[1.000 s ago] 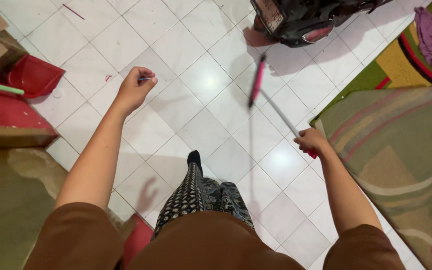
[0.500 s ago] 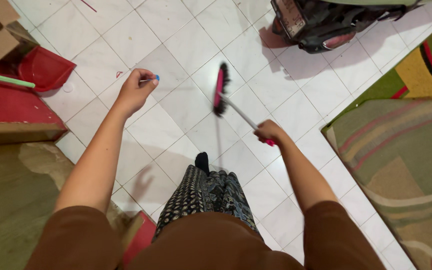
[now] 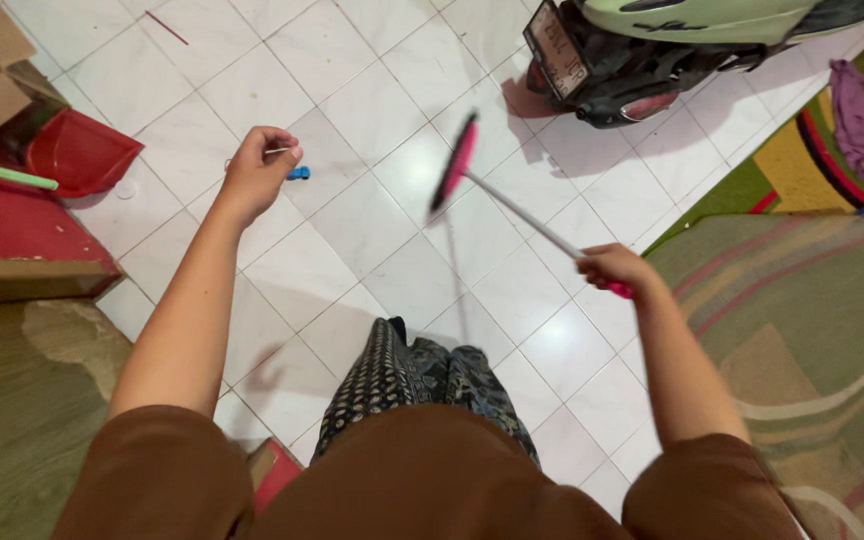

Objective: The person sweeps a tiled floor with a broom, gathering debris into a pile. They then use a dustpan to collect the swept debris from the floor.

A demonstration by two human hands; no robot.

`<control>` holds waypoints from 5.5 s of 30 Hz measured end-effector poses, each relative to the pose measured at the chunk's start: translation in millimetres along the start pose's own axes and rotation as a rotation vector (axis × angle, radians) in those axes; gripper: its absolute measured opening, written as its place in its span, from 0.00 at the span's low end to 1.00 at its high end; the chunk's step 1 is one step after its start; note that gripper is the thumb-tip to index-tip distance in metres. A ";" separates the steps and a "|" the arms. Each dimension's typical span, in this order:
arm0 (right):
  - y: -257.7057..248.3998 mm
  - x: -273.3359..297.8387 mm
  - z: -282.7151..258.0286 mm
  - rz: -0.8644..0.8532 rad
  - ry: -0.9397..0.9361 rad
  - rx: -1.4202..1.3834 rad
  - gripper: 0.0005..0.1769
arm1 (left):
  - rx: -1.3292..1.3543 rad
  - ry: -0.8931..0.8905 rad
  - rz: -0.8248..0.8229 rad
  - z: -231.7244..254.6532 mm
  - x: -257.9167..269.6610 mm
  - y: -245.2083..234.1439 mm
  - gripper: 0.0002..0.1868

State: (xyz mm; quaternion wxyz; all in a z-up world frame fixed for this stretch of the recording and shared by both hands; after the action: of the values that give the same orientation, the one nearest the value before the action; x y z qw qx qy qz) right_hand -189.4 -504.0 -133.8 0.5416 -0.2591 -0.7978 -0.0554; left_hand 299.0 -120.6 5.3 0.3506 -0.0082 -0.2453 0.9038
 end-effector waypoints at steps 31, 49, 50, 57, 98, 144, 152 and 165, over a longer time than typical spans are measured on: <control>-90.9 -147.2 -161.5 -0.250 -0.150 0.379 0.15 | 0.083 -0.063 0.313 46.5 -3.6 111.6 0.17; -143.4 -237.7 -151.5 -0.053 -0.167 1.009 0.12 | 0.065 -0.059 0.278 54.5 -36.3 147.7 0.18; -124.8 -240.8 -159.2 -0.051 -0.204 1.010 0.13 | 0.062 -0.067 0.288 51.0 -32.2 144.7 0.18; -37.8 -233.4 -206.7 -0.324 -0.182 0.384 0.07 | 0.061 -0.109 0.360 47.9 -7.0 131.7 0.18; -34.0 -197.9 -402.0 -0.096 -0.260 0.745 0.16 | 0.177 -0.058 0.448 16.6 -115.7 38.6 0.16; -54.0 -374.3 -477.0 -0.172 -0.402 1.368 0.14 | 0.160 -0.181 0.615 102.4 -199.6 148.5 0.16; -76.1 -292.3 -523.4 -0.332 -0.312 0.888 0.24 | 0.174 -0.151 0.601 123.6 -221.7 147.6 0.15; -72.9 -400.2 -539.0 -0.027 -0.684 1.706 0.18 | 0.164 -0.276 0.742 74.4 -141.3 153.7 0.17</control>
State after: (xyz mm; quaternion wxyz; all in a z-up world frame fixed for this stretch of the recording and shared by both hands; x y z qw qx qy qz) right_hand 338.1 -907.1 -257.7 0.2832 0.2354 -0.6881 0.6252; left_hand 294.9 -340.6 -20.6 -0.0362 0.0530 -0.1976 0.9782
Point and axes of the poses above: each hand's wrist, its own x-axis away from the middle knuckle, its own y-axis out of the palm, z = x × y, the point moved 5 cm from there along -x, towards the middle knuckle, and after that the axes turned 8 degrees about y, right-handed, at the moved point
